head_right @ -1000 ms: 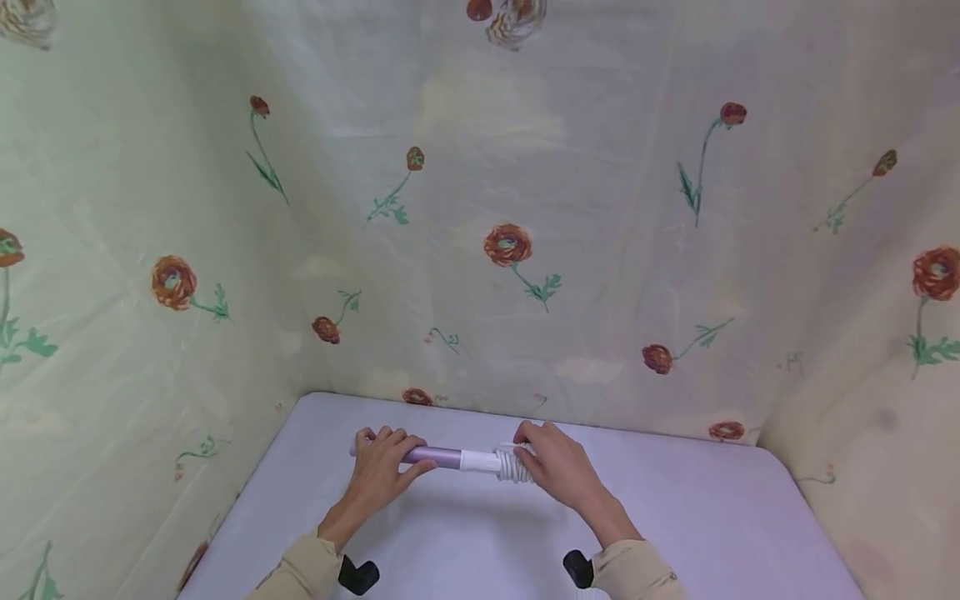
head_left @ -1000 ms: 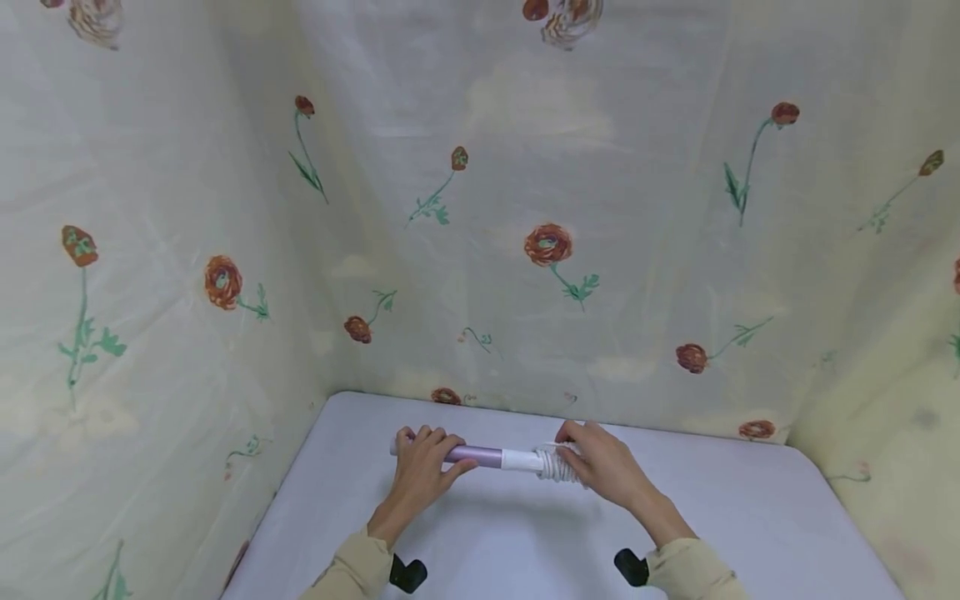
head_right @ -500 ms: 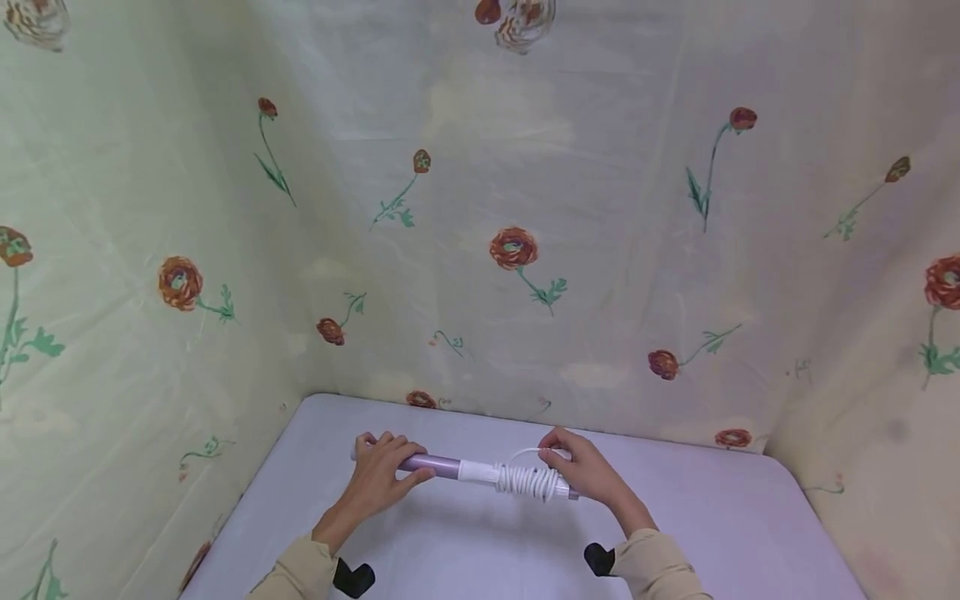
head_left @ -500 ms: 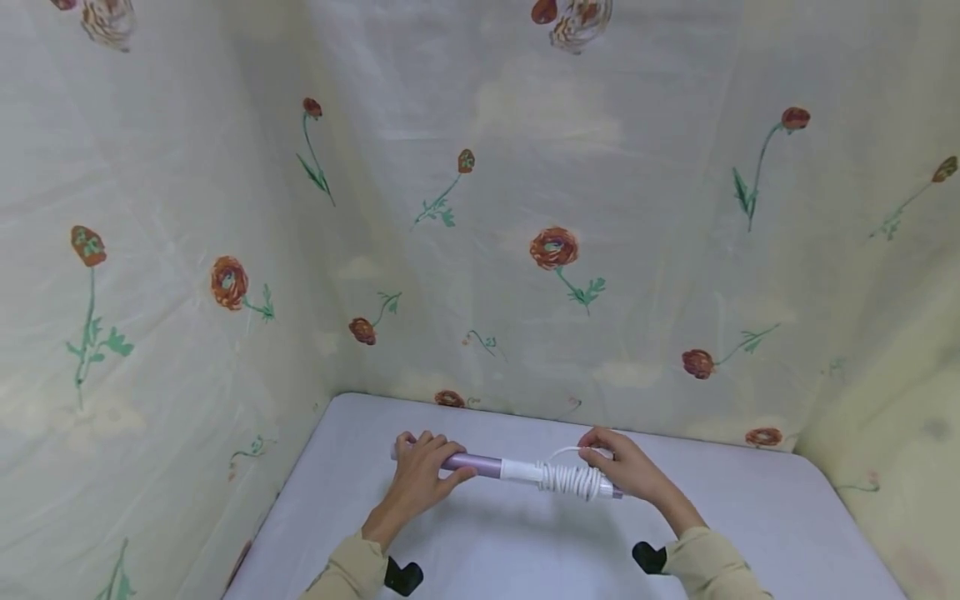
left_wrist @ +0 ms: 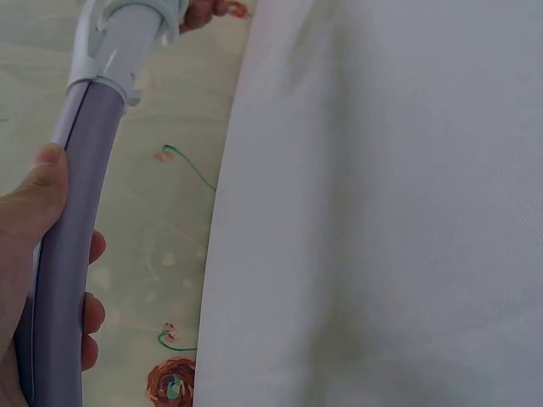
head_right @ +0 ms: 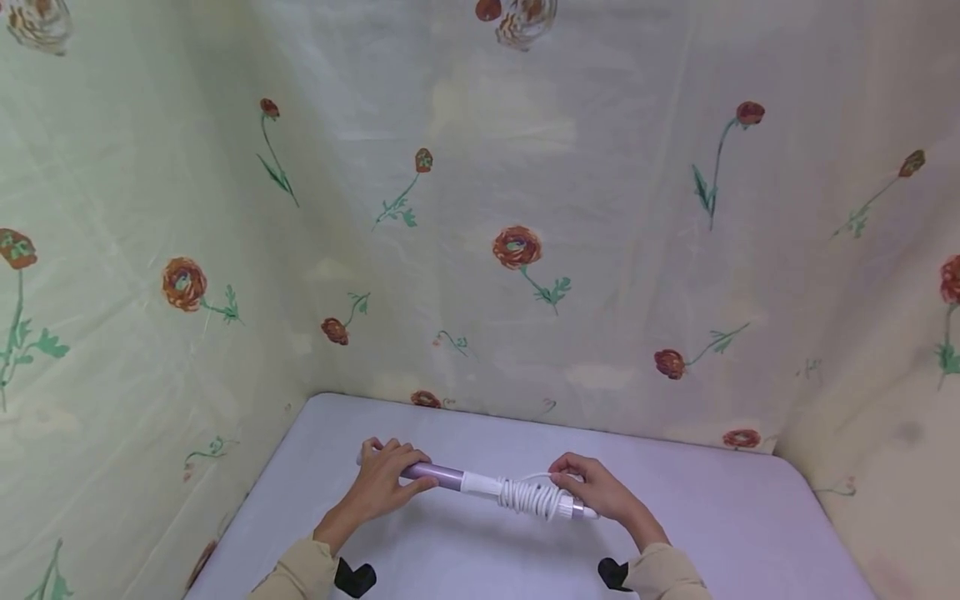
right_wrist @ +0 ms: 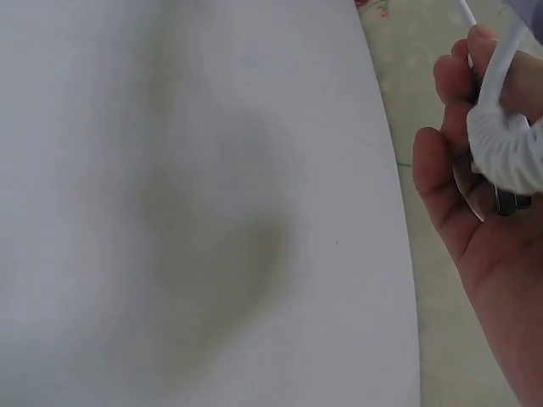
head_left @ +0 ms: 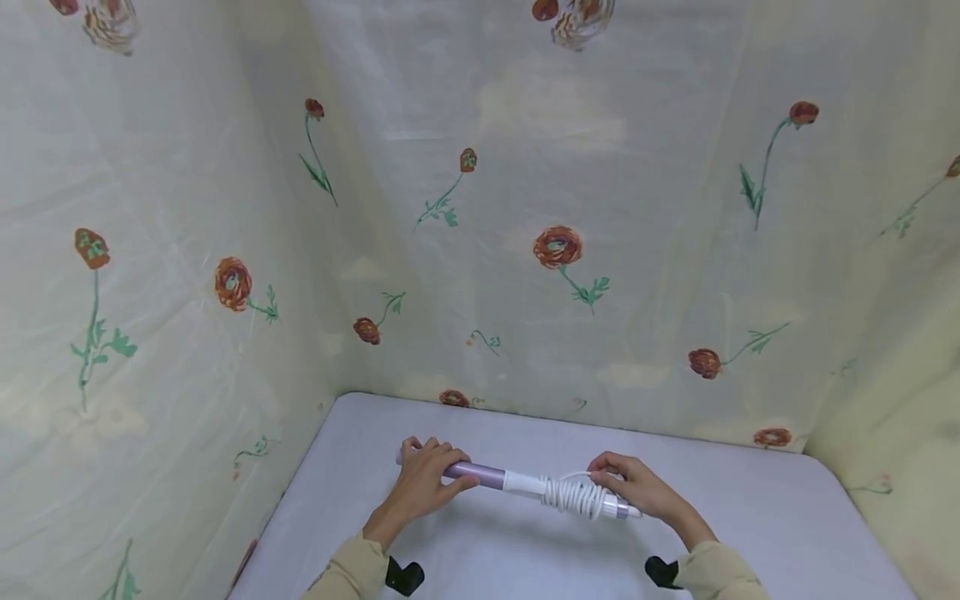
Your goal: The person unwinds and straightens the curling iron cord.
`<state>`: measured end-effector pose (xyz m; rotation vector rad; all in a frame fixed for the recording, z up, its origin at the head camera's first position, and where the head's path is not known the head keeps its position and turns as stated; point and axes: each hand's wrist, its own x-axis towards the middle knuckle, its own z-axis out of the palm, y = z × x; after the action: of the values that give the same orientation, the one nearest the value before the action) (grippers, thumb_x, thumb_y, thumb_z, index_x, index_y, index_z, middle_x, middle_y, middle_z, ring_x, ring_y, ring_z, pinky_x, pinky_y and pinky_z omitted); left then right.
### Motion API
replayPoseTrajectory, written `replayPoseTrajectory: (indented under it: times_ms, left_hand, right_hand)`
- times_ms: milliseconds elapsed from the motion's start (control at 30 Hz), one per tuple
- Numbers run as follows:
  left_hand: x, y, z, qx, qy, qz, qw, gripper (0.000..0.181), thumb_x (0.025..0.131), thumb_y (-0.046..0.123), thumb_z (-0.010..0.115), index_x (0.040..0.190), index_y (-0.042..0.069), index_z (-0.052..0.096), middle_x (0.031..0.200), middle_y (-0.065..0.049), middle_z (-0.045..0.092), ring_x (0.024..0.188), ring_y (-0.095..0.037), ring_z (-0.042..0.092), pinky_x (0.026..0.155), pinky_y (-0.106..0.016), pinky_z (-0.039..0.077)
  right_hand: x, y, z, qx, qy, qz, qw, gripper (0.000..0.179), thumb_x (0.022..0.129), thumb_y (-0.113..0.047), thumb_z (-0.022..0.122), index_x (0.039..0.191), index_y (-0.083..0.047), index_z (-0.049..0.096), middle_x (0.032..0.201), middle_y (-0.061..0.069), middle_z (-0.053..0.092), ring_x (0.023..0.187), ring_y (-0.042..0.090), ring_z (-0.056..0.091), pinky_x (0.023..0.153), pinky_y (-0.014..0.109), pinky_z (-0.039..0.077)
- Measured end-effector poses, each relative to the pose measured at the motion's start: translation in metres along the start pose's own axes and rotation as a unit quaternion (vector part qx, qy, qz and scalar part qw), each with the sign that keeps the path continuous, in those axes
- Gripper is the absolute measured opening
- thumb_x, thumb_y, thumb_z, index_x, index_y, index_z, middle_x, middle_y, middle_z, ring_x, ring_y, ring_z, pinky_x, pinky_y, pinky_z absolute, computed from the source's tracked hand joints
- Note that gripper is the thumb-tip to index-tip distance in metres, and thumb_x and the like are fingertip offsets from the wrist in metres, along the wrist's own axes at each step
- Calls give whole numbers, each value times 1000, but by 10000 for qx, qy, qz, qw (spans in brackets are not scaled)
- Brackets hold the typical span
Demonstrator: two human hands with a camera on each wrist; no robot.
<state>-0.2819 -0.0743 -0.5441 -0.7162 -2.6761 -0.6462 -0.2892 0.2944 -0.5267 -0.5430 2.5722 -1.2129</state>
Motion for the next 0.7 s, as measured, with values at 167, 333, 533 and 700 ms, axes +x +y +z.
replayPoseTrajectory:
  times_ms: [167, 333, 533, 700]
  left_hand:
    - [0, 1, 0, -58, -310, -54, 9995, 39, 86, 63, 52, 101, 29, 67, 90, 13, 66, 85, -8, 50, 92, -50, 24]
    - [-1, -2, 0, -164, -476, -41, 9987, 39, 85, 63, 53, 101, 29, 67, 91, 12, 66, 84, -7, 48, 91, -48, 23]
    - [0, 0, -3, -379, -702, -178, 9967, 42, 85, 64, 52, 103, 29, 67, 91, 13, 66, 84, -7, 47, 90, -47, 21]
    - [1, 3, -5, -496, -793, -335, 9951, 44, 85, 64, 52, 107, 29, 66, 94, 11, 65, 86, -8, 46, 90, -46, 20]
  right_hand:
    - [-9, 10, 3, 191, -82, 32, 9998, 27, 98, -27, 51, 109, -4, 60, 104, 11, 62, 86, 8, 53, 72, 24, 44]
    - [-14, 13, 7, 489, -197, 215, 9984, 29, 98, -28, 50, 112, -4, 59, 107, 11, 62, 88, 8, 53, 73, 24, 44]
    - [-20, 16, 9, 937, -341, 91, 9950, 32, 99, -26, 49, 114, 1, 57, 107, 9, 62, 91, 7, 55, 74, 24, 48]
    - [-24, 22, 16, 1054, -132, -791, 9912, 24, 95, -12, 54, 110, 6, 56, 100, -4, 63, 88, 0, 56, 73, 22, 49]
